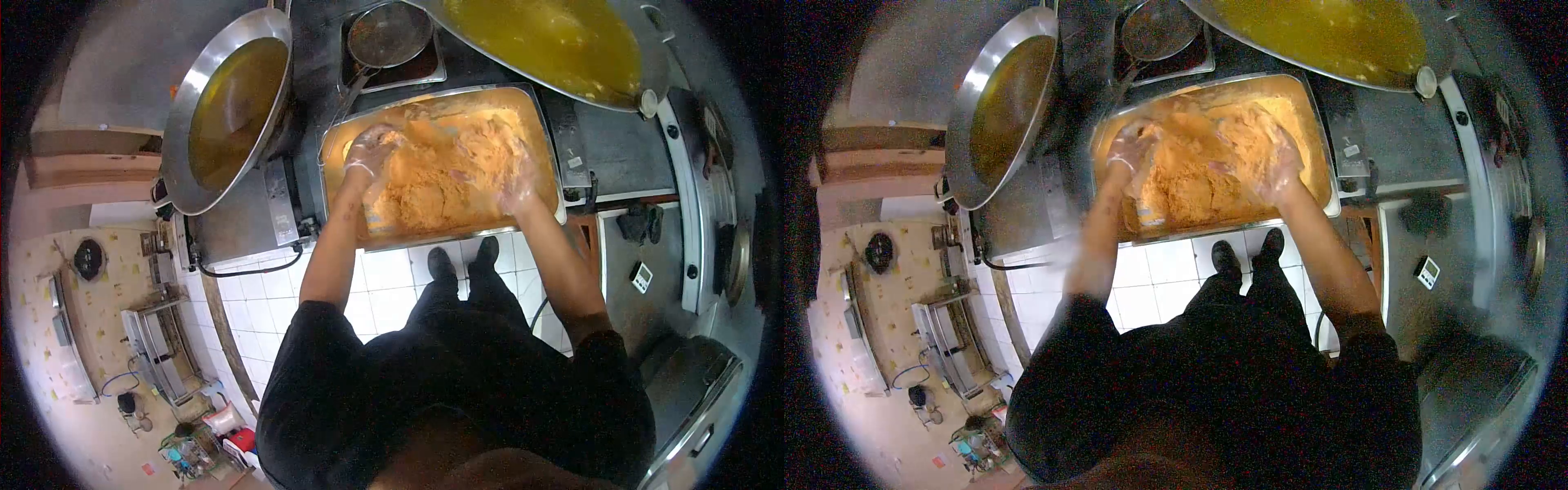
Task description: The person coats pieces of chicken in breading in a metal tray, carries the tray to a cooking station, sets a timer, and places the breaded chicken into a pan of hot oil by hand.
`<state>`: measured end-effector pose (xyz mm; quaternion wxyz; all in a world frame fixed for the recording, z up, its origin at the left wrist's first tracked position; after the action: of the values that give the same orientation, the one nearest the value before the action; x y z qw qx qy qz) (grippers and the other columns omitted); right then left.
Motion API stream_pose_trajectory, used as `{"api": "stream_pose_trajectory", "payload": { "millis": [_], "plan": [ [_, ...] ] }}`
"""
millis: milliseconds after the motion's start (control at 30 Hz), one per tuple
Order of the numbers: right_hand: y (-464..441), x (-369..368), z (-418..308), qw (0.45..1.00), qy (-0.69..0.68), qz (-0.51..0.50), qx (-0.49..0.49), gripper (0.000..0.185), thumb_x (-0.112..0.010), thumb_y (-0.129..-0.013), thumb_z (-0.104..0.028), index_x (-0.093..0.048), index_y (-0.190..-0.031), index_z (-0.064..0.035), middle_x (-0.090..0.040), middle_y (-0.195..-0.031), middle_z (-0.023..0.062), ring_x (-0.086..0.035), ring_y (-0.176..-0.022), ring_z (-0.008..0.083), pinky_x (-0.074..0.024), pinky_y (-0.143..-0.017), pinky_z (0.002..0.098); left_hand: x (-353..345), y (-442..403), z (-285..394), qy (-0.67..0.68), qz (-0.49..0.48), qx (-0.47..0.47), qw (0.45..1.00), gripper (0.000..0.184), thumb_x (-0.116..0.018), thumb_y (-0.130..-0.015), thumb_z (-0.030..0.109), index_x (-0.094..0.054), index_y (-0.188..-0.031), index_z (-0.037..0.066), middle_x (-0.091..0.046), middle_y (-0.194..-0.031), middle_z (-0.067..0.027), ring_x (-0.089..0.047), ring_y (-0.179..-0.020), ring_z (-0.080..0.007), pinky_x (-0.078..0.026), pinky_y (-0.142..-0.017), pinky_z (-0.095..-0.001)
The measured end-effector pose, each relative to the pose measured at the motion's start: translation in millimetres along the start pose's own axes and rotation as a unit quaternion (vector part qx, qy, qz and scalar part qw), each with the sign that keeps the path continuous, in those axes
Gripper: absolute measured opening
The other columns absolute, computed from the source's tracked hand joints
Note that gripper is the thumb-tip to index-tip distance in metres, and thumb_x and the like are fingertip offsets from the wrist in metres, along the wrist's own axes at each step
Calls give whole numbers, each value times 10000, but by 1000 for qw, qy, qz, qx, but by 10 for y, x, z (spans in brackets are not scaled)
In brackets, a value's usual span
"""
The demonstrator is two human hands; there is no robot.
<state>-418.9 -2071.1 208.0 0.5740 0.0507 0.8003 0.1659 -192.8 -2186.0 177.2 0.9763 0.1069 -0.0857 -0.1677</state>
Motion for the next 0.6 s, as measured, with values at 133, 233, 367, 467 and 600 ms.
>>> {"api": "stream_pose_trajectory", "payload": {
  "millis": [133,233,367,467,600],
  "plan": [
    [-119,-158,28,1000,16,11,22,479,-311,-883,-405,-393,-1233,-89,-470,-1207,112,-460,-1098,307,-420,-849,532,-204,-115,53,-164,-21,-230,959,227,-621,-746,28,-551,-957,75,-578,-945,-57,-543,-830,-152,-454,-737,-267],
    [-207,24,-3,992,79,58,75,498,-310,-884,-401,-401,-1229,-54,-479,-1205,115,-478,-1080,303,-417,-876,487,-188,-177,14,36,-10,-125,992,308,-616,-719,-24,-528,-998,73,-575,-1009,-86,-555,-891,-176,-462,-782,-295],
    [-101,86,-34,996,16,-23,81,465,-313,-887,-387,-419,-1229,-90,-473,-1220,101,-477,-1086,280,-382,-915,476,-415,-12,368,356,-21,0,934,284,-551,-779,20,-485,-1053,42,-568,-1001,-109,-570,-865,-197,-495,-735,-319],
    [-104,-43,-16,993,-35,-9,108,453,-307,-890,-386,-423,-1231,-112,-470,-1222,99,-469,-1095,281,-369,-925,474,-569,-35,317,353,-33,22,935,268,-535,-810,88,-460,-1067,70,-550,-999,-99,-569,-850,-215,-510,-699,-342],
    [-47,-79,-22,986,-108,4,130,446,-301,-891,-386,-433,-1224,-122,-487,-1204,100,-476,-1087,287,-380,-912,469,-732,85,254,305,-11,31,952,285,-489,-851,161,-414,-1120,103,-527,-989,-104,-564,-835,-246,-513,-692,-396]
  ]
}}
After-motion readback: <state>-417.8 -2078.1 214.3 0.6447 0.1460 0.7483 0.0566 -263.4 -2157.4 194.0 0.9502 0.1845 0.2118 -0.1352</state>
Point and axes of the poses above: each hand's wrist, its own y-axis away from the middle knuckle, its own x-axis out of the back of the hand, z = x × y, the point moved 2 cm from there along -y, towards the middle knuckle
